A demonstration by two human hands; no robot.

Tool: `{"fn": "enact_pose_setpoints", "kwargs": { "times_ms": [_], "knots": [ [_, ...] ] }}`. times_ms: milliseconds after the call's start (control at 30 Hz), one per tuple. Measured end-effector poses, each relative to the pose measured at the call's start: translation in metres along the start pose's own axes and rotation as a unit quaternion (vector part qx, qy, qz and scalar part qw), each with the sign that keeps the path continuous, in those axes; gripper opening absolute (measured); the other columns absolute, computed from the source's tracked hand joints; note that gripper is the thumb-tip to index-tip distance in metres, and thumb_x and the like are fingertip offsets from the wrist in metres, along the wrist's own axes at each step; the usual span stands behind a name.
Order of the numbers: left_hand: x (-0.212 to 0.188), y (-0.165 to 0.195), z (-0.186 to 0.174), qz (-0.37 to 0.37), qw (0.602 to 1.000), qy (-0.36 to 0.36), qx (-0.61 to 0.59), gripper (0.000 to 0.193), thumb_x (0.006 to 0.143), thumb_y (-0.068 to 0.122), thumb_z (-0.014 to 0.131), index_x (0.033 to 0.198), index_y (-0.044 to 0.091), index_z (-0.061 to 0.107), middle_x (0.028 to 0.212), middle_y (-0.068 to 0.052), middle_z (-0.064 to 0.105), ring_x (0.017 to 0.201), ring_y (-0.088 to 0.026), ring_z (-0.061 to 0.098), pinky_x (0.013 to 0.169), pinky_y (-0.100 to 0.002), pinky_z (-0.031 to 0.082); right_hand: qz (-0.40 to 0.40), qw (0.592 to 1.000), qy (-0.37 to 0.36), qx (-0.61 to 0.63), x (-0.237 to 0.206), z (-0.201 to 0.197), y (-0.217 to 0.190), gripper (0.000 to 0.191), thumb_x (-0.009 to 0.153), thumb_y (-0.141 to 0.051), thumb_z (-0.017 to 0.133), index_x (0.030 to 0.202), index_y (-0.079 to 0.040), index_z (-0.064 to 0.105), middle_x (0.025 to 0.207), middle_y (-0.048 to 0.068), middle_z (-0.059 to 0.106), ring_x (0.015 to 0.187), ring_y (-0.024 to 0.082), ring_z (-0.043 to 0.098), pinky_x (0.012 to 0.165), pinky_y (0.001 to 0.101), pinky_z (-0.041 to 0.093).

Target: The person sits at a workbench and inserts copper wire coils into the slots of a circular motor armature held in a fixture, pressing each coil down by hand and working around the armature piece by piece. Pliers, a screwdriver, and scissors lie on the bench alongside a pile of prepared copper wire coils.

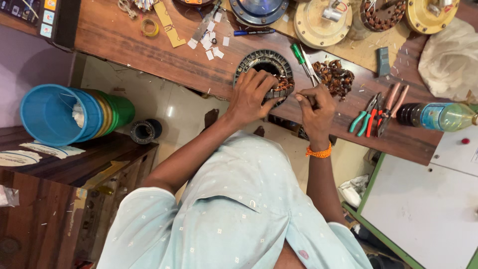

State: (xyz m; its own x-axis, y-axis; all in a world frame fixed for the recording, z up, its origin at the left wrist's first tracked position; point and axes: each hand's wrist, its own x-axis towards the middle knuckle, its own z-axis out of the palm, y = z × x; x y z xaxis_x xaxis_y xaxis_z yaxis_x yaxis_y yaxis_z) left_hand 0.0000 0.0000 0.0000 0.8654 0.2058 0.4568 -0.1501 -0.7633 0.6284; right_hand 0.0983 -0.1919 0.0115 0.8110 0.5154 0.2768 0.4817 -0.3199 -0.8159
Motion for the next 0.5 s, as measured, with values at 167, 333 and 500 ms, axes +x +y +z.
{"fn": "enact_pose_setpoints", "kwargs": {
  "times_ms": [167, 333, 500],
  "knots": [
    [0.002, 0.002, 0.002, -0.017, 1.0, 0.013, -0.007, 0.041, 0.082, 0.026, 0.085, 0.111, 0.009, 0.062, 0.106, -0.005, 0.059, 0.098, -0.028, 0.054, 0.082, -0.044, 0.039, -0.034, 0.999, -0.036, 0.004, 0.019, 0.006, -0.017, 0.012, 0.097, 0.0, 0.076, 0.094, 0.003, 0.064, 0.083, 0.008, 0.061, 0.067, 0.011, 0.047, 0.061, 0.0286, 0.038],
    [0.004, 0.002, -0.004, 0.002, 1.0, 0.026, 0.003, 0.046, 0.08, 0.027, 0.085, 0.114, 0.006, 0.062, 0.107, -0.008, 0.058, 0.099, -0.03, 0.054, 0.083, -0.044, 0.04, -0.04, 0.997, -0.061, -0.001, 0.038, 0.014, -0.016, 0.015, 0.098, -0.001, 0.075, 0.093, 0.003, 0.062, 0.081, 0.007, 0.06, 0.068, 0.012, 0.049, 0.062, 0.0287, 0.04],
    [0.011, 0.011, -0.012, -0.075, 0.996, 0.005, -0.043, 0.04, 0.084, 0.039, 0.084, 0.101, 0.01, 0.062, 0.096, -0.009, 0.061, 0.096, -0.031, 0.057, 0.083, -0.046, 0.043, -0.053, 0.997, -0.061, -0.011, 0.056, 0.026, -0.009, 0.014, 0.098, -0.002, 0.075, 0.092, 0.002, 0.063, 0.081, 0.006, 0.06, 0.067, 0.012, 0.048, 0.06, 0.0297, 0.038]
  ]
}}
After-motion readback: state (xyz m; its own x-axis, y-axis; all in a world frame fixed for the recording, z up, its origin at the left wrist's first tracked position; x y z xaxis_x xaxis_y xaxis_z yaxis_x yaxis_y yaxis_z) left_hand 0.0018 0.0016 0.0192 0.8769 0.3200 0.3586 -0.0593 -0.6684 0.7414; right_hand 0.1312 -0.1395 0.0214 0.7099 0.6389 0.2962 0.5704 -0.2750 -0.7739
